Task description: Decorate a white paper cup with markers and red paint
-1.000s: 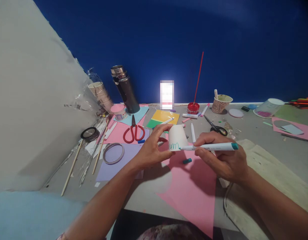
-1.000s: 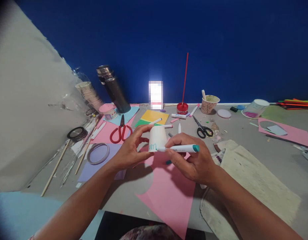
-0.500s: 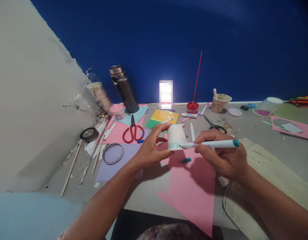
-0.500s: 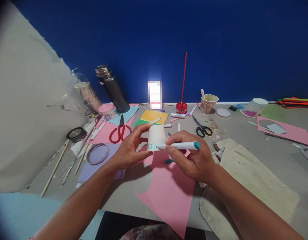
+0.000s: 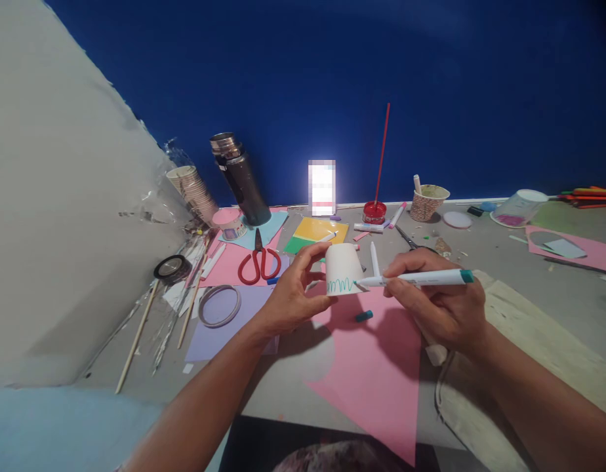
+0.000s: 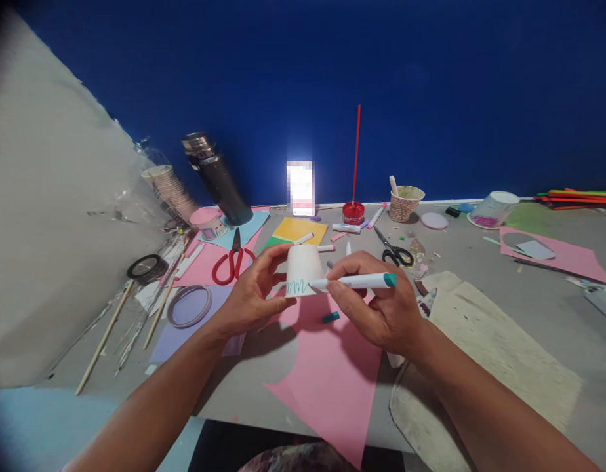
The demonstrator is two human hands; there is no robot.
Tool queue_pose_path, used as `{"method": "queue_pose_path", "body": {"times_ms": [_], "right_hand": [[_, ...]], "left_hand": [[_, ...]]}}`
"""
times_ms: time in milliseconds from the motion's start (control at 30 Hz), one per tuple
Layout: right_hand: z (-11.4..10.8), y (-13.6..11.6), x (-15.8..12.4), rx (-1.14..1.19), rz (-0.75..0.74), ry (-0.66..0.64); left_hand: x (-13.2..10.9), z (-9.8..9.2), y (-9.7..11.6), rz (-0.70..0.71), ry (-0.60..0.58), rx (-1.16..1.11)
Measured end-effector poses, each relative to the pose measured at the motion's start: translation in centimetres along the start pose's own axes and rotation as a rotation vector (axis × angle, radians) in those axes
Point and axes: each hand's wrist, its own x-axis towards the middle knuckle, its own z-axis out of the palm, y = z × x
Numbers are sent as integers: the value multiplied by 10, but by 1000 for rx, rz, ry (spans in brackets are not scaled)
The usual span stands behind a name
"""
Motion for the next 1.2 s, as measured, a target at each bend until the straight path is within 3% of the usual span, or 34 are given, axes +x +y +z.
{"method": "queue_pose_path", "body": {"times_ms": [300, 433, 567, 767, 967, 1200], "right_hand": [[-1, 0, 0, 9, 15, 6], [-3, 1, 0, 26, 23, -30], [-2, 2, -1, 32, 23, 15], [-4, -2, 0, 78, 62, -21], [-4, 0, 0, 60, 56, 55], [-4, -1, 0, 130, 80, 26]], "left_hand": [[0, 5, 10, -69, -19, -135], [0, 5, 3, -69, -24, -184], [0, 5, -2, -59, -30, -224], [0, 6, -4, -31, -20, -236], [0, 7, -2, -25, -11, -268], [0, 5, -2, -15, 0, -217]]}}
